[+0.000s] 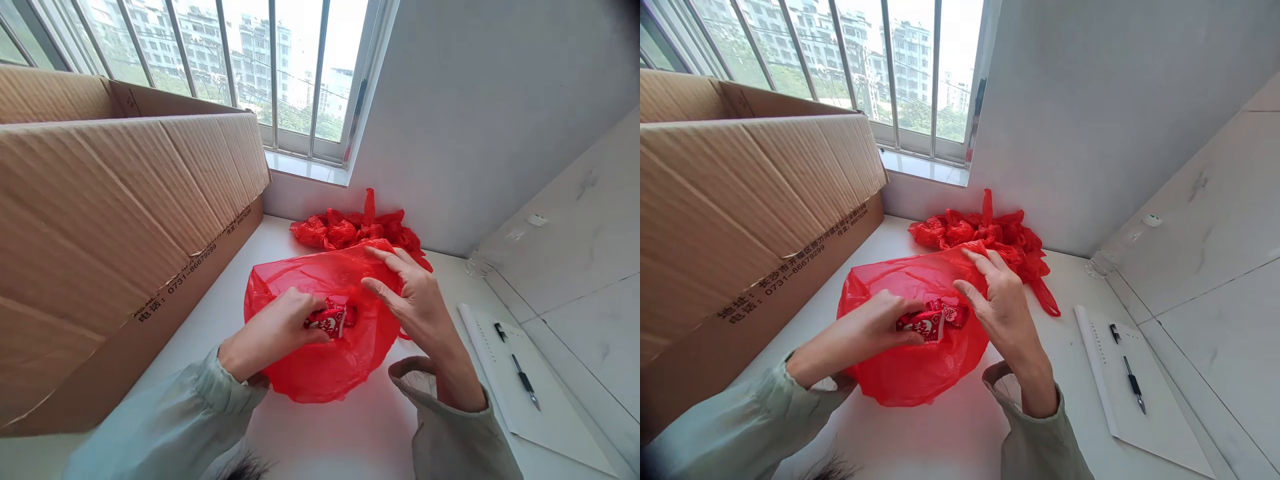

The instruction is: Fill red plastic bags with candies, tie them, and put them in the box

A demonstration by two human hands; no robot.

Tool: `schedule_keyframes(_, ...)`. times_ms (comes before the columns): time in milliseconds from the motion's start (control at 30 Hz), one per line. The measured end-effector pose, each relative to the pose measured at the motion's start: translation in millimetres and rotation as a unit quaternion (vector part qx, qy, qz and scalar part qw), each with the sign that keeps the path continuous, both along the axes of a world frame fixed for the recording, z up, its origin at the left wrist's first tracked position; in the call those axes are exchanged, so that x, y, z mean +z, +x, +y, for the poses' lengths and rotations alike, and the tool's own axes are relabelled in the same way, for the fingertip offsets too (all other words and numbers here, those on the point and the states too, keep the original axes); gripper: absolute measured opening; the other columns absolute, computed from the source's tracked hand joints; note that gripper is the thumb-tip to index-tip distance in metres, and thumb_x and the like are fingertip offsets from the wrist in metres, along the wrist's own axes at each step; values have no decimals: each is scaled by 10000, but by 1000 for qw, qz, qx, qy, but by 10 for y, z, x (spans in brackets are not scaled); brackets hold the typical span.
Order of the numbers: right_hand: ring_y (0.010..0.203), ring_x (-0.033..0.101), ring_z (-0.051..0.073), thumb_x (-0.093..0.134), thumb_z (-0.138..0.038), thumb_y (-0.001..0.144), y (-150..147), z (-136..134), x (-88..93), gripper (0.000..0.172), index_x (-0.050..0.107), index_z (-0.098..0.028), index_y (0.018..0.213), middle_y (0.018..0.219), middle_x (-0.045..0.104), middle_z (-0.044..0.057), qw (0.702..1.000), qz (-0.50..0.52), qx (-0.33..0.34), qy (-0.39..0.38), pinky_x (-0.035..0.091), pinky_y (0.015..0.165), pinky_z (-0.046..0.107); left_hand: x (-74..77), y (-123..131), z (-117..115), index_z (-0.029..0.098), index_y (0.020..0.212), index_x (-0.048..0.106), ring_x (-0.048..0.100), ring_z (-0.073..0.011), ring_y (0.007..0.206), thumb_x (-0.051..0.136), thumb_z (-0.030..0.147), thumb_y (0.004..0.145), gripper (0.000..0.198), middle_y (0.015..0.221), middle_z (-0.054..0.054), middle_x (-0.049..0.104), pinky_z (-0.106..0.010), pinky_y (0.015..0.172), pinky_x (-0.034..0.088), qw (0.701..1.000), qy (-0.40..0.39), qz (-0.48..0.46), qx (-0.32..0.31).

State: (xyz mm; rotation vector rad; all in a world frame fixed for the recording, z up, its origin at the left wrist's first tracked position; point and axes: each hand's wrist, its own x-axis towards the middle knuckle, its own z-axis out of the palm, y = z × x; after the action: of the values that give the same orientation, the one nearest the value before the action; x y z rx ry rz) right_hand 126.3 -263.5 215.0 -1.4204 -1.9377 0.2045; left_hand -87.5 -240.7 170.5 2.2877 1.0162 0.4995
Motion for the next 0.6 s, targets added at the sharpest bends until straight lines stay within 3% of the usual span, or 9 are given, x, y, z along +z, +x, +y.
schedule_keyframes(133, 1232, 531, 225, 579, -329, 902, -36, -74, 52, 428, 537, -282, 1325, 1329, 564, 29, 998, -50, 38, 6, 465, 984, 347, -153, -18, -31, 182, 732, 613, 471, -195, 680, 595, 232, 785, 75, 748, -46, 565, -303, 589, 278, 995, 42, 44, 77)
schedule_keyframes(300, 1193, 556, 255, 580, -319, 898, -46, -90, 42, 414, 555, -275, 1308, 1330, 568, 23, 996, -77, 36, -18, 490, 950, 379, -177, -36, -4, 196, 709, 578, 471, -201, 676, 646, 246, 739, 90, 736, -34, 548, -313, 586, 265, 995, 27, 60, 78)
schedule_keyframes(467, 1161, 566, 286, 574, -343, 896, -27, -93, 38, 424, 559, -274, 1313, 1334, 570, 26, 996, -87, 24, -17, 492, 942, 416, -137, 30, 1, 190, 704, 502, 483, -211, 672, 513, 282, 873, 193, 722, -48, 540, -315, 576, 248, 988, 28, 110, 101)
schedule_keyframes(600, 1107, 587, 261, 568, -335, 899, -10, -94, 35, 434, 548, -262, 1327, 1336, 567, 31, 996, -89, 27, -8, 513, 904, 388, -144, 31, 9, 181, 754, 478, 496, -205, 707, 359, 194, 936, 218, 780, -63, 559, -314, 603, 292, 985, 62, 121, 101)
